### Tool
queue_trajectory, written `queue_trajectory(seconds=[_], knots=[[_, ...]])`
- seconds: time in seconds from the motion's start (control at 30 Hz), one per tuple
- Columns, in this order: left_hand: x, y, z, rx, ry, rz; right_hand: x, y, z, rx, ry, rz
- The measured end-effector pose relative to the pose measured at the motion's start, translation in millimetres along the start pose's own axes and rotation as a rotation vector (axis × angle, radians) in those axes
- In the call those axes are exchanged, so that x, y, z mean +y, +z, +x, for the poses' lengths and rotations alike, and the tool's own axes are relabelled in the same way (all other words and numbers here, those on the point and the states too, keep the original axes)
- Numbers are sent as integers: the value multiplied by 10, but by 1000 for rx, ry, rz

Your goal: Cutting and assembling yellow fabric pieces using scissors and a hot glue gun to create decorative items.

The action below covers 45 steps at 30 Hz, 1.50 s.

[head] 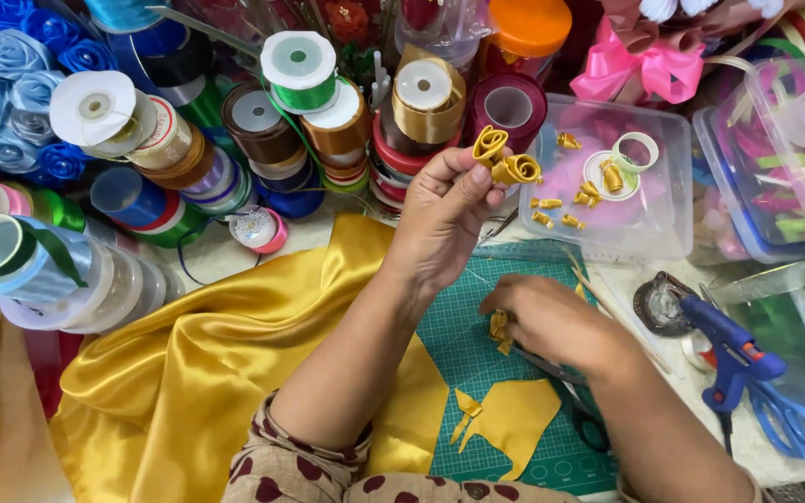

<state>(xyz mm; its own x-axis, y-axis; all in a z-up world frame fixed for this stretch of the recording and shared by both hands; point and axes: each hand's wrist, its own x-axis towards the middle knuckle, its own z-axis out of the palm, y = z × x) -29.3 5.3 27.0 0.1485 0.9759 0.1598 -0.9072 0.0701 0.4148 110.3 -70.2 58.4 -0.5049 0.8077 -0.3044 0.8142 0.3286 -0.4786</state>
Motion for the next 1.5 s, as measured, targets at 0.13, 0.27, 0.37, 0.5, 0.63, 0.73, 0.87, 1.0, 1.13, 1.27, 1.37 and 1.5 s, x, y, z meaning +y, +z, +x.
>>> queue_trajectory(seconds=[0.13, 0.27, 0.37, 0.5, 0.63, 0.73, 0.87, 1.0, 1.13, 1.27, 1.37, 1.5], knots=[[82, 27, -29, -30, -2, -10, 10, 402, 14, 96, 47, -49], [-17, -182, 13, -69, -72, -57, 365, 592, 88, 119, -8, 16], [57, -113, -29, -104, -156, -132, 227, 195, 35, 130, -78, 40], [-19, -255, -16, -167, -312, -288, 272, -276, -141, 483, -262, 573], [111, -159, -87, -335, -470, -318, 126, -439, -331, 811, -419, 904], [98, -118, -110, -445, -475, -274, -52, -463, -344, 921, -507, 976], [42, -153, -126, -425, -422, -147, -256, -459, -368, 1006, -363, 747], [-71, -191, -144, -341, -353, 0, -274, -444, -379, 1041, -301, 701], [-82, -30, -217, -286, -300, 77, -251, -451, -362, 1059, -306, 683], [-130, 128, -288, -178, -138, 143, -131, -402, -272, 1086, -243, 826], [-176, 220, -319, -61, -37, 154, -47, -359, -123, 1112, -317, 935], [-168, 303, -317, 46, 120, 188, -70, -316, 3, 1142, -416, 1005]])
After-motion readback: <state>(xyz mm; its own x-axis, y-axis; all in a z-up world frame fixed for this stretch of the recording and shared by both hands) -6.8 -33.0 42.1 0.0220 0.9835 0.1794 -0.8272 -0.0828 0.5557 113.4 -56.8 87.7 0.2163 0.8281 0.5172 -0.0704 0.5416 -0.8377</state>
